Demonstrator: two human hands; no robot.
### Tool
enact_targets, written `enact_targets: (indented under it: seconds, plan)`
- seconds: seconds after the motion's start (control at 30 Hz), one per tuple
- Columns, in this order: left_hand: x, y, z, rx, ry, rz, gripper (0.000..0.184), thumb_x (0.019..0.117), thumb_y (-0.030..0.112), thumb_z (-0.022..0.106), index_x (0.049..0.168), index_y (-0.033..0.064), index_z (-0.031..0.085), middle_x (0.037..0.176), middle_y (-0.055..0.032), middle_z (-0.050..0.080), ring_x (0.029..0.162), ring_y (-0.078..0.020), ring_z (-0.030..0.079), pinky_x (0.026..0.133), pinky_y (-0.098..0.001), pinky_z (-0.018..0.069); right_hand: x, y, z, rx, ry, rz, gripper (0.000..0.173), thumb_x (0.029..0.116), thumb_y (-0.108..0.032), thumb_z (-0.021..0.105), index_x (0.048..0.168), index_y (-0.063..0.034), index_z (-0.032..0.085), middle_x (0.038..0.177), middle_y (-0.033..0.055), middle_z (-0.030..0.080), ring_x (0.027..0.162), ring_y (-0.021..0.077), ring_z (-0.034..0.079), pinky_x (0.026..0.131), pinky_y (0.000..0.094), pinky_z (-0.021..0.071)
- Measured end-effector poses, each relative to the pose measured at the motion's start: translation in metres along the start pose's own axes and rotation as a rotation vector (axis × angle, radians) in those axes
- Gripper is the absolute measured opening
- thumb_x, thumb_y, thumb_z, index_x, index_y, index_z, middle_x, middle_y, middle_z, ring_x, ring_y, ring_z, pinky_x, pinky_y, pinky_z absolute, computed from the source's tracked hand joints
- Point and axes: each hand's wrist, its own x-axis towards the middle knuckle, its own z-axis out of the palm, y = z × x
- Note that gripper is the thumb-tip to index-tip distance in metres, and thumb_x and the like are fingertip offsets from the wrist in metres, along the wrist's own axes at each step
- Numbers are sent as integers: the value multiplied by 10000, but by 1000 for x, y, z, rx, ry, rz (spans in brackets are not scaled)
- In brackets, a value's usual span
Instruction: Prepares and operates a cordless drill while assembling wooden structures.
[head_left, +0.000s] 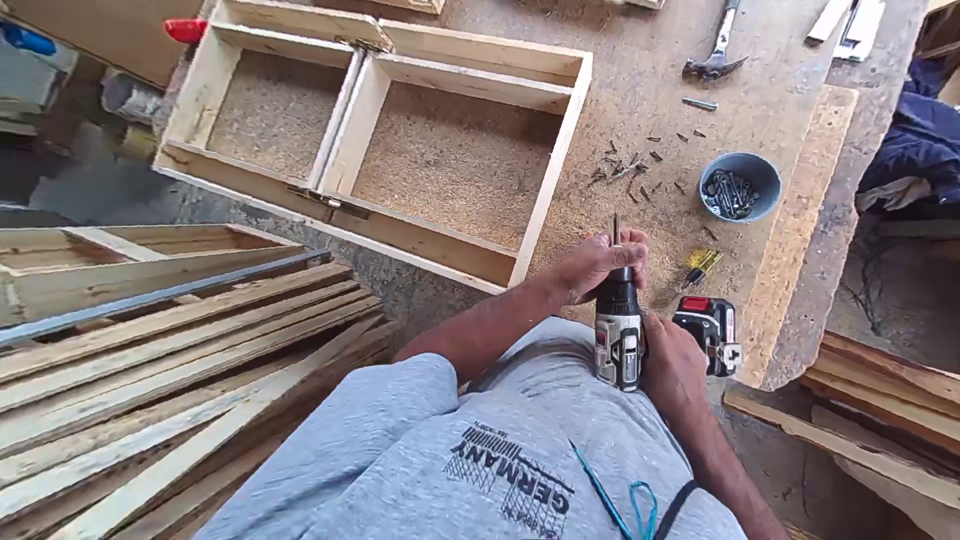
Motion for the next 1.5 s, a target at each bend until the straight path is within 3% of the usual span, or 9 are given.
enact_targets:
  seconds: [0.1, 0.17, 0.37, 0.6, 0.77, 0.9, 1.17, 1.3, 1.5]
  plan:
    - [-12, -2, -16, -46, -105, 45, 602, 1057, 191, 503, 1549, -20, 227, 1214, -215, 655, 1086, -297, 687, 993, -464, 556, -2, 13, -5, 492, -42, 123, 593, 885, -467, 706, 1268, -18, 643, 1105, 89, 736, 1011, 152, 716, 900, 395, 606]
    - [-30, -6, -24, 46, -115, -2, 554, 1051, 158, 506, 1539, -11, 304, 1309, -201, 614, 1129, -275, 664, 990, -441, 558, -10, 18, -5, 844, -14, 211, 496, 880, -445, 787, 1213, -99, 663, 985, -36, 736, 871, 44, 707, 808, 283, 621]
    - [-98, -10, -84, 280, 45, -121, 324, 1048, 108, 534, 1322, -63, 557, 1133, -163, 731, 1006, -239, 732, 915, -409, 608, -7, 6, -3, 1019, 31, 302, 200, 899, -339, 751, 1040, -208, 700, 827, -108, 675, 727, 26, 640, 677, 238, 563]
    - [-110, 10, -168, 613, 398, -11, 264, 1016, 145, 619, 1204, -39, 633, 1008, -113, 757, 919, -203, 747, 864, -390, 632, -19, -43, 24, 796, 98, 537, 467, 861, -339, 805, 1167, -13, 672, 987, 28, 738, 909, 119, 711, 854, 357, 616]
    - [-41, 55, -174, 1122, 210, 17, 290, 1024, 292, 612, 1190, 74, 709, 1103, -51, 744, 1005, -124, 713, 947, -374, 588, -26, -100, 59, 925, 235, 655, 372, 850, -290, 812, 1108, -48, 696, 935, 8, 734, 851, 110, 701, 807, 335, 611]
    - [35, 67, -154, 1392, 81, -32, 259, 1063, 270, 545, 1192, 112, 704, 1079, -104, 734, 991, -253, 714, 911, -547, 569, -46, -135, 67, 1002, 301, 724, 440, 841, -321, 842, 1159, -54, 694, 992, 13, 748, 917, 108, 712, 866, 346, 611]
    - [151, 38, -145, 1747, 289, -250, 472, 999, 191, 569, 1397, -59, 529, 1408, -308, 545, 1297, -458, 566, 1062, -622, 483, -48, -134, 49, 1046, 415, 793, 427, 785, -328, 887, 1037, -39, 702, 883, -10, 748, 835, 66, 712, 807, 297, 616]
    - [177, 33, -149, 1774, 394, -314, 490, 1044, 343, 550, 1321, -60, 584, 1369, -296, 574, 1251, -445, 602, 1023, -622, 509, -57, -111, 41, 914, 315, 739, 454, 824, -306, 864, 1177, -73, 698, 999, -6, 769, 904, 84, 736, 846, 303, 637]
    - [190, 39, -122, 1950, 334, -490, 291, 977, 222, 584, 1051, -41, 683, 1170, -284, 678, 1106, -465, 671, 857, -668, 546, -48, -84, 42, 753, 167, 677, 449, 845, -374, 826, 1175, -94, 707, 1016, -35, 766, 946, 20, 717, 880, 269, 616]
